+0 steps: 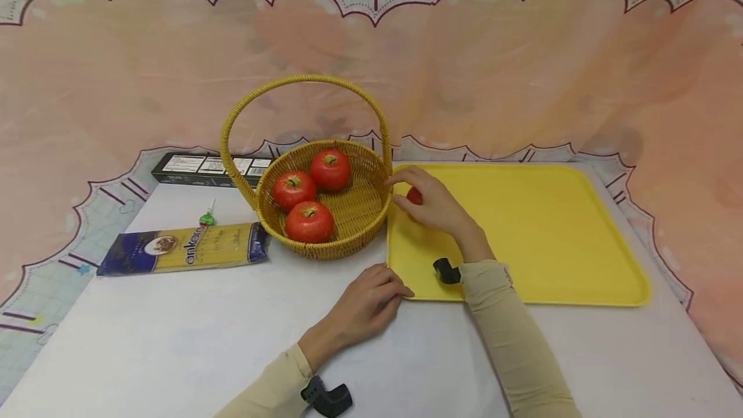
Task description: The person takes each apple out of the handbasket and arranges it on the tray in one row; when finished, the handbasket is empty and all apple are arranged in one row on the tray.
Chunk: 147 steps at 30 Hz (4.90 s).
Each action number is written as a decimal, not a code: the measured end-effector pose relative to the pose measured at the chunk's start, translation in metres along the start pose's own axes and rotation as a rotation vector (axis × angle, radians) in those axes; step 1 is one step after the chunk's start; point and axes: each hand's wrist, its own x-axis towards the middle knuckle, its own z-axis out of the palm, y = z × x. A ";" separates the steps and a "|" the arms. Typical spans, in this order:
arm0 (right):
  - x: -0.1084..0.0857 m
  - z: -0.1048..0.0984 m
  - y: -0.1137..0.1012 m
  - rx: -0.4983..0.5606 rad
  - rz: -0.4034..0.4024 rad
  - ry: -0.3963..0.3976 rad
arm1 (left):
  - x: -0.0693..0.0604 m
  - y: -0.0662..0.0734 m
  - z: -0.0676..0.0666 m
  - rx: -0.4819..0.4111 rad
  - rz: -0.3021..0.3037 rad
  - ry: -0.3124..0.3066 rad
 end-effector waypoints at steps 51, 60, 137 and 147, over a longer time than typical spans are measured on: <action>0.089 0.078 -0.058 -0.055 -0.300 -0.656 | -0.005 -0.002 -0.004 0.006 0.023 0.027; 0.097 0.081 -0.066 -0.092 -0.269 -0.689 | -0.004 -0.001 -0.002 0.018 0.002 0.004; 0.023 0.025 -0.043 0.239 0.013 -0.010 | -0.003 -0.001 -0.002 0.012 0.005 0.009; 0.011 0.010 -0.065 0.251 -0.029 0.059 | -0.003 -0.001 -0.001 0.018 0.004 0.008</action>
